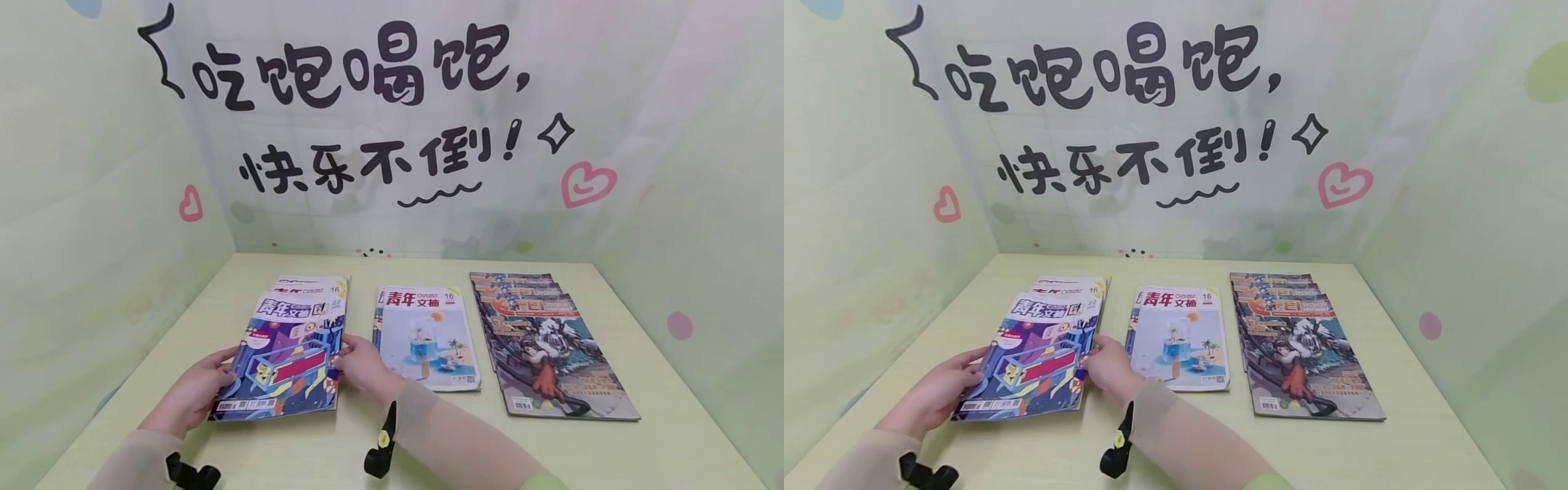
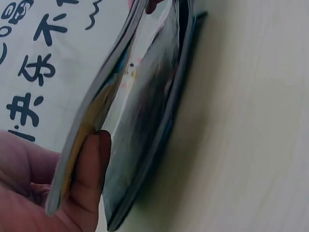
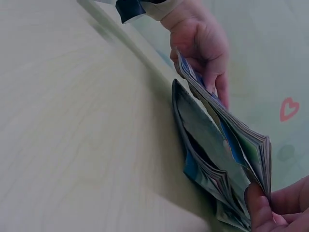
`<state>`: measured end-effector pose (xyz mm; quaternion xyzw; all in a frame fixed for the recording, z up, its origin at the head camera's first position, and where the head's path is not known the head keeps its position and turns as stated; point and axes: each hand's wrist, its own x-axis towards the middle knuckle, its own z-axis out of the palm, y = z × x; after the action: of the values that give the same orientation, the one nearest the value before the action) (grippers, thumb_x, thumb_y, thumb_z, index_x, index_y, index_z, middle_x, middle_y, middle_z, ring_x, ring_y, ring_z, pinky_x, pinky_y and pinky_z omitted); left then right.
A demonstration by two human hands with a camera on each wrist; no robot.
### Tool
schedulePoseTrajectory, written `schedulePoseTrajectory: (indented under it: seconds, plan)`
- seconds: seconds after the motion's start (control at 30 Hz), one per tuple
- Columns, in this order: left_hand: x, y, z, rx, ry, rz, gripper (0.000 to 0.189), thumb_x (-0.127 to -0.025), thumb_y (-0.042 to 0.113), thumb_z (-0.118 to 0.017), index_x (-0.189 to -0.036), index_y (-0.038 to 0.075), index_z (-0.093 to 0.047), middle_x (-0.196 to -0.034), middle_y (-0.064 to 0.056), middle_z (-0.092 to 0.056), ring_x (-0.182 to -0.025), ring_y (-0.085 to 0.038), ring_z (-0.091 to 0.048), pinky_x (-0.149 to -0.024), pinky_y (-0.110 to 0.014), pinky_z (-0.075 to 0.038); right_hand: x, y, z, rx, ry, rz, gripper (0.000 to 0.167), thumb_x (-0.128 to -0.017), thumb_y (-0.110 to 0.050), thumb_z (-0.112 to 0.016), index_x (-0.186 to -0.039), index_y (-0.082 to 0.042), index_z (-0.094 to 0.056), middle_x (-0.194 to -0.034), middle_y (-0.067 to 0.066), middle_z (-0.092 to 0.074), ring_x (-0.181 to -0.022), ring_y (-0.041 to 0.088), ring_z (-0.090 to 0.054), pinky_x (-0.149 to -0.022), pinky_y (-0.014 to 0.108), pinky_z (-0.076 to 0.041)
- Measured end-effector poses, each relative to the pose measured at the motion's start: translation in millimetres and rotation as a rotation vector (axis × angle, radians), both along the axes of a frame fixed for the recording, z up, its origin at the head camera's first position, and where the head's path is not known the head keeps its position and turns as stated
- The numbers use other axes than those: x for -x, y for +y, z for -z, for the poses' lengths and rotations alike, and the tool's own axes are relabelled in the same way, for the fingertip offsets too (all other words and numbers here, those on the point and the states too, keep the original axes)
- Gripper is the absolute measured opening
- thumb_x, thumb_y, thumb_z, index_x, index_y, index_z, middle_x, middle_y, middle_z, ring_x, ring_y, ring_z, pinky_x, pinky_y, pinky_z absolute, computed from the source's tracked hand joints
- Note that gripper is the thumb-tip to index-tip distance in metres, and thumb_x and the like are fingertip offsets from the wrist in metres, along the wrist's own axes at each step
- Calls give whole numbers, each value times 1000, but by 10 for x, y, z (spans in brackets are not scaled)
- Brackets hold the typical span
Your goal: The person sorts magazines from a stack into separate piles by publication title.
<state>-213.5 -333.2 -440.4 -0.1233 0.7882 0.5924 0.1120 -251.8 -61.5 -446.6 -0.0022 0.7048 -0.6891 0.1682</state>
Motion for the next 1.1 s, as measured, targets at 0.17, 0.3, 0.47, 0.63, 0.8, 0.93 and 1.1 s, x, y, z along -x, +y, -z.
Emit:
schedulePoseTrajectory:
  seconds: [0.17,0.3,0.47,0.63,0.8,0.93,1.1]
  plan:
    - [13,-51,42,153,24,11,57,-97,3,-40,-149,-7,-19,-123,-28,-45,-86,-19,-59,-71,-33,-54,-38,-88,70,-41,8,-3,60,-87,8,-59,-143,3,-40,-106,10,-62,-86,19,-63,-68,33,-56]
    - [18,-48,18,310,30,15,57,-95,7,-42,-147,-8,-24,-125,-30,-41,-94,-27,-54,-70,-32,-51,-52,-125,55,-116,39,-13,59,-86,5,-63,-141,3,-43,-101,10,-63,-78,18,-63,-62,30,-55]
    - [47,-80,14,456,35,43,58,-91,5,-46,-144,-11,-29,-120,-29,-43,-99,-35,-47,-75,-38,-47,-55,-172,33,-204,60,-42,58,-86,4,-65,-140,3,-45,-109,13,-64,-75,16,-63,-59,29,-55]
    - [90,-40,-59,593,74,106,56,-92,13,-50,-140,-14,-35,-125,-36,-42,-108,-44,-45,-91,-59,-41,-64,-117,14,-261,71,-86,54,-86,0,-66,-137,4,-49,-110,12,-64,-83,17,-62,-68,31,-55]
    - [181,264,-179,595,102,123,58,-96,24,-50,-144,-5,-36,-135,-33,-39,-118,-46,-40,-98,-64,-35,-64,117,-52,-359,111,-140,45,-88,-10,-66,-131,0,-55,-103,7,-64,-84,18,-60,-71,35,-53]
    - [270,646,-212,493,111,132,55,-98,30,-53,-145,5,-40,-134,-24,-46,-114,-39,-46,-95,-58,-42,-3,369,-72,-430,175,-129,38,-90,-17,-65,-126,-6,-60,-101,3,-64,-86,18,-61,-78,39,-52]
    - [387,1126,-190,406,130,149,47,-97,30,-55,-141,14,-48,-131,-11,-54,-113,-29,-52,-95,-53,-44,146,689,-70,-448,210,-60,35,-91,-20,-63,-124,-8,-62,-111,5,-64,-97,19,-59,-86,40,-50]
